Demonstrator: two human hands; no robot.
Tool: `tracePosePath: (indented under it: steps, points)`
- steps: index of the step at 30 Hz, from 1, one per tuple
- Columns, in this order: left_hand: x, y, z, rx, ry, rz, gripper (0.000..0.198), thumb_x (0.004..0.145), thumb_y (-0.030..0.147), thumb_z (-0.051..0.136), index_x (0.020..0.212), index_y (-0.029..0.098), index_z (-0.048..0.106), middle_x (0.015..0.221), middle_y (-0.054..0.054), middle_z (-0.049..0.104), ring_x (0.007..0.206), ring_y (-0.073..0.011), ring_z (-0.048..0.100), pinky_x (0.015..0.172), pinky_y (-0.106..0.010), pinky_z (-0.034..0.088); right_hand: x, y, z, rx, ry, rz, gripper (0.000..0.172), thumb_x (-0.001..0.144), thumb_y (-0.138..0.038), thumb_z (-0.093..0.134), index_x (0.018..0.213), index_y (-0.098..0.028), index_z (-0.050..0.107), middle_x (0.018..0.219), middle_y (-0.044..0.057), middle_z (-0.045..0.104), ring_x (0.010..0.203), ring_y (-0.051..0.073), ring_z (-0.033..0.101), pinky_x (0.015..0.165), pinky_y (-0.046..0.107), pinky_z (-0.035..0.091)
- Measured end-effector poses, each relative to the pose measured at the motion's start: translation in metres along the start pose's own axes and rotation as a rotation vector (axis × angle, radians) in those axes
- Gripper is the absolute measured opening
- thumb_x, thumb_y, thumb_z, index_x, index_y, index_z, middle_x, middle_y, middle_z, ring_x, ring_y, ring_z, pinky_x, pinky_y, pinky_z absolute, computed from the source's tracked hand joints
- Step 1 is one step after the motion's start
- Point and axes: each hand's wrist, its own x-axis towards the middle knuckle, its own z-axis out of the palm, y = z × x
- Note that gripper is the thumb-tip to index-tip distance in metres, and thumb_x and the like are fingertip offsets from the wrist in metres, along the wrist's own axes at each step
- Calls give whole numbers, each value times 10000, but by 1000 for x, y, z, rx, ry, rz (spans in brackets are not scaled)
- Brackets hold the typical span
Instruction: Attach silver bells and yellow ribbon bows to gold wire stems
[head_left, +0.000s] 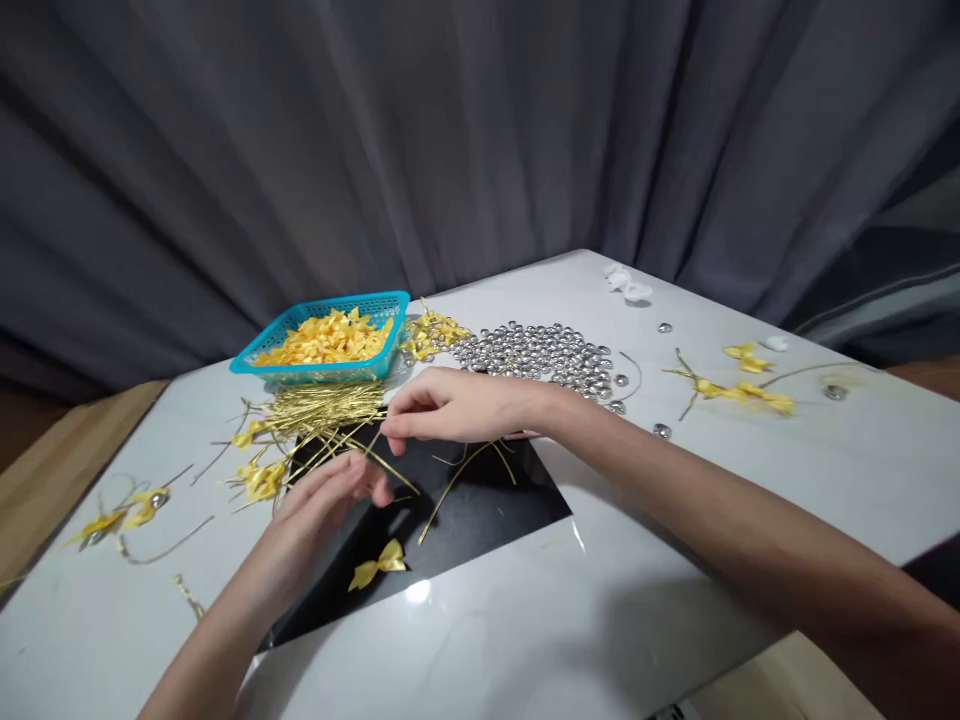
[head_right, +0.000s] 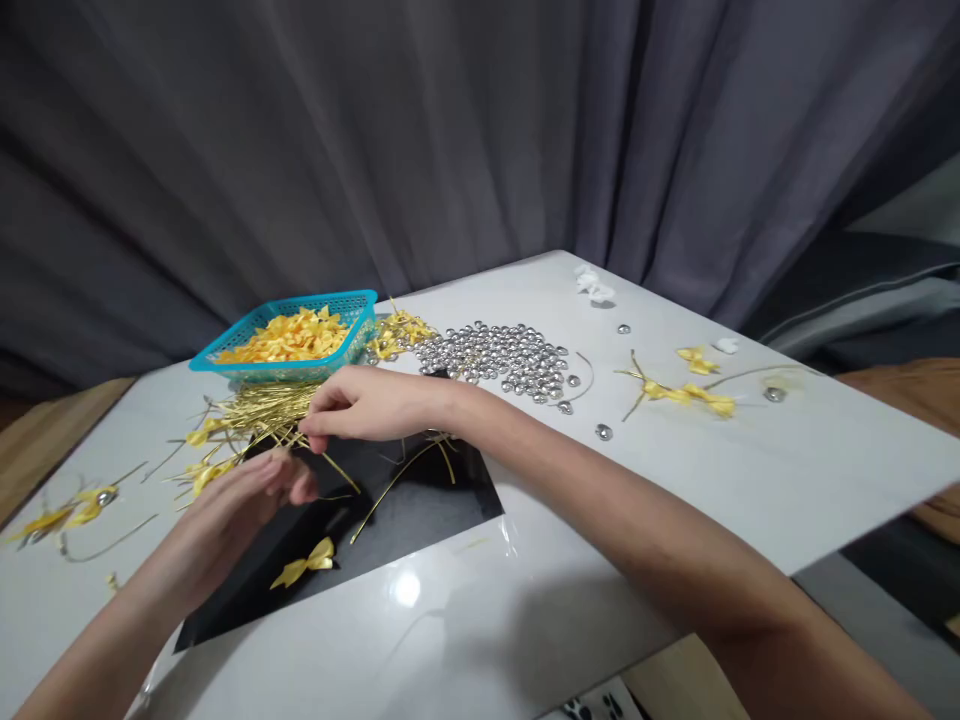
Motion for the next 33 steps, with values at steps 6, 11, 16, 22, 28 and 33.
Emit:
tracePosePath:
  steps: [6,11,16,22,28,33]
  points:
    - [0,5,-16,-318,148,-34,358,725,435,706,574,215,468,484,68,297,476,-111,249,502,-212,395,-10,4,-21,-48,-20,38,268,910,-291,476,826,-120,664,549,-55,424,497,46,354,487,216,270]
    - [3,7,-33,-222,178,-150,386,648,468,759,572,203,489,497,65,343,499,-103,294,495,-203,409,-23,9,-42,-40,-56,164,193,859,-255,551,867,-120,688,631,-6,614,452,39,423,461,204,354]
    - [7,5,-47,-193,204,-194,386,595,424,802,571,192,494,511,67,392,505,-91,325,482,-193,401,-39,12,-65,-70,59,253,212,806,-359,635,892,-188,728,691,9,684,512,77,570,480,215,441]
    - [12,3,-60,-202,302,-181,298,588,342,793,621,188,540,508,86,415,476,-68,347,466,-164,398,-56,7,-79,-20,276,364,239,695,-317,752,888,-178,729,721,11,697,605,118,652,525,231,507]
    - [12,3,-80,-201,419,-188,96,704,231,696,742,159,645,511,81,479,462,-50,401,455,-132,381,-68,-14,-74,31,283,536,298,831,-286,521,905,-38,668,781,-3,714,674,62,657,600,198,445]
    - [12,1,-93,-186,495,-176,72,728,220,677,727,159,639,493,83,456,453,-49,390,454,-133,370,-75,-22,-73,50,273,442,249,789,-197,541,915,-13,652,691,-23,698,598,37,636,583,169,439]
